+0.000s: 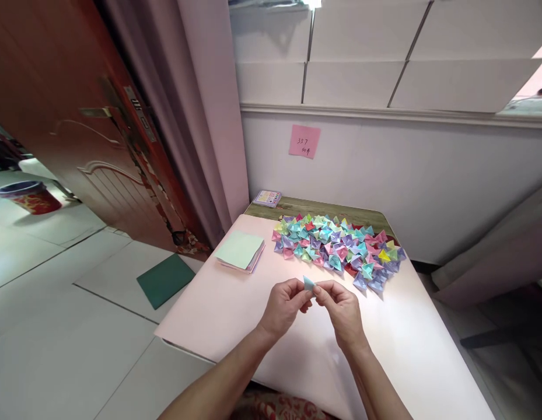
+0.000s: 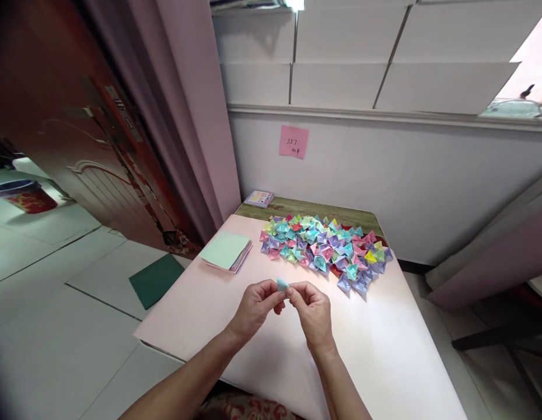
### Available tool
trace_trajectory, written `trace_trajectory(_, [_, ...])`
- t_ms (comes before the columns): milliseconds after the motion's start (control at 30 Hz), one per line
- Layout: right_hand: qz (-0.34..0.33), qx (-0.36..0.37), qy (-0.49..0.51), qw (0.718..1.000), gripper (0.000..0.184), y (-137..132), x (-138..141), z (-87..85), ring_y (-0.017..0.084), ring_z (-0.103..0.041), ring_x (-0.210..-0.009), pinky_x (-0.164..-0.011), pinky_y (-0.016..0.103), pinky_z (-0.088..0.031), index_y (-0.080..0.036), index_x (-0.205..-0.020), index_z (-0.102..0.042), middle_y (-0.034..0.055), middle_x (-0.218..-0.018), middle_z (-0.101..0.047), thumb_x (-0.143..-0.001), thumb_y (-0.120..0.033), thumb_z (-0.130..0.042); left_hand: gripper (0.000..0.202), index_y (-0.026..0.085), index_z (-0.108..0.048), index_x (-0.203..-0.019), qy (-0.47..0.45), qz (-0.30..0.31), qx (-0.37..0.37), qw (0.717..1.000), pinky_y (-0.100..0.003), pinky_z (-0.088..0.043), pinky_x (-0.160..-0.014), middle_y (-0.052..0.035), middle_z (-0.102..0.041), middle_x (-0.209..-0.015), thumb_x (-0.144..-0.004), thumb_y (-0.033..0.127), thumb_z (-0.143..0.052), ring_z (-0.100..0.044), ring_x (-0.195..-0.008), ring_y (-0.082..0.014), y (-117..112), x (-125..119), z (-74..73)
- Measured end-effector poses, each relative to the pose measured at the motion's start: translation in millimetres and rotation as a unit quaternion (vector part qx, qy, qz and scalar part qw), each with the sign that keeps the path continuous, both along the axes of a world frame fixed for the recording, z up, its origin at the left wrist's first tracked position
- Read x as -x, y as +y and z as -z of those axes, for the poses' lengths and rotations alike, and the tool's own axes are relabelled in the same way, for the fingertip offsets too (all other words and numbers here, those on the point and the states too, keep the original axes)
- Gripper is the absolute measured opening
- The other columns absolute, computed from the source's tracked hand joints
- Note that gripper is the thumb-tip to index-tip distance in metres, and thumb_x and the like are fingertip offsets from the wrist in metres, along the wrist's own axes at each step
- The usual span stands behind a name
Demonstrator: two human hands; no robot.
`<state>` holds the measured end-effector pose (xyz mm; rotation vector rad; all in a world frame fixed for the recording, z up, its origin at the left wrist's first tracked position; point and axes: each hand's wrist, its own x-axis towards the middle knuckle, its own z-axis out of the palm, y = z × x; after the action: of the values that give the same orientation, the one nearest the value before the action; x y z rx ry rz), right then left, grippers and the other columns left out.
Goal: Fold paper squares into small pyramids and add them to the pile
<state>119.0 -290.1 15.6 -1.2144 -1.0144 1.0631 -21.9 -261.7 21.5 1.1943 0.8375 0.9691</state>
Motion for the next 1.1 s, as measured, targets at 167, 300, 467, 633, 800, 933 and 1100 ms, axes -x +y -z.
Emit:
trace_trajectory(167, [0.024, 0.033, 0.047, 0.998, 0.036, -8, 5, 5.0, 0.015, -0.062, -0.071, -0.066, 0.028, -0.051, -0.021, -0.100, -0.072, 0.0038, -0.089, -0.070, -0.078, -0.050, -0.070, 0.017, 0.013, -0.065, -0.077, 0.014, -0.004, -0.024, 1.000, -0.024, -0.046, -0.060, -0.0014, -0.062, -0.066, -0.082, 0.030, -0.064, -0.055, -0.060, -0.0111, -2, 11, 3.3])
trace_trajectory(300, [0.007, 0.061, 0.069, 0.996, 0.034, -8, 7, 14.0, 0.014, -0.060, -0.065, -0.062, 0.026, -0.053, -0.017, -0.084, -0.073, 0.0027, -0.074, -0.068, -0.073, -0.049, -0.075, 0.014, 0.013, -0.067, -0.079, 0.034, 0.035, -0.039, 0.998, -0.023, -0.047, -0.063, -0.0025, -0.065, -0.072, -0.082, 0.025, -0.060, -0.056, -0.063, -0.0104, -3, 21, 7.1])
trace_trajectory(467, [-0.028, 0.062, 0.059, 0.996, 0.033, -7, 17, 22.7, 0.015, -0.064, -0.067, -0.064, 0.028, -0.056, -0.016, -0.080, -0.072, 0.0029, -0.072, -0.068, -0.071, -0.048, -0.077, 0.016, 0.013, -0.069, -0.084, 0.049, 0.007, 0.005, 0.999, -0.023, -0.049, -0.056, -0.0029, -0.066, -0.072, -0.080, 0.027, -0.061, -0.057, -0.056, -0.0100, 0, 30, 20.2])
trace_trajectory(633, [-0.056, 0.082, 0.095, 0.990, 0.032, -10, 28, 28.8, 0.017, -0.067, -0.073, -0.068, 0.029, -0.057, -0.017, -0.084, -0.072, 0.0033, -0.077, -0.070, -0.071, -0.046, -0.078, 0.023, 0.013, -0.072, -0.090, 0.007, 0.003, 0.025, 1.000, -0.026, -0.053, -0.061, -0.0032, -0.066, -0.068, -0.078, 0.031, -0.064, -0.061, -0.059, -0.0117, 0, 36, 29.4])
trace_trajectory(800, [-0.053, 0.088, 0.112, 0.988, 0.032, -13, 36, 31.7, 0.017, -0.068, -0.074, -0.069, 0.030, -0.058, -0.017, -0.086, -0.072, 0.0039, -0.078, -0.071, -0.070, -0.044, -0.079, 0.021, 0.014, -0.074, -0.091, 0.016, 0.000, -0.009, 1.000, -0.026, -0.054, -0.063, -0.0032, -0.067, -0.070, -0.080, 0.027, -0.061, -0.063, -0.062, -0.0129, -2, 41, 30.5])
trace_trajectory(933, [-0.033, 0.069, 0.081, 0.994, 0.032, -17, 41, 30.0, 0.018, -0.067, -0.074, -0.069, 0.031, -0.057, -0.017, -0.084, -0.073, 0.0037, -0.079, -0.070, -0.069, -0.045, -0.079, 0.019, 0.014, -0.072, -0.085, 0.055, -0.006, -0.046, 0.997, -0.025, -0.054, -0.062, -0.0029, -0.067, -0.071, -0.082, 0.026, -0.057, -0.064, -0.063, -0.0135, -4, 43, 26.5])
trace_trajectory(1100, [-0.009, 0.017, -0.005, 1.000, 0.031, -23, 51, 25.7, 0.017, -0.063, -0.067, -0.066, 0.032, -0.056, -0.017, -0.083, -0.072, 0.0028, -0.070, -0.067, -0.072, -0.046, -0.076, 0.025, 0.013, -0.069, -0.084, 0.012, -0.003, -0.068, 0.998, -0.029, -0.055, -0.070, -0.0036, -0.067, -0.077, -0.085, 0.036, -0.058, -0.065, -0.072, -0.0157, -12, 45, 22.6])
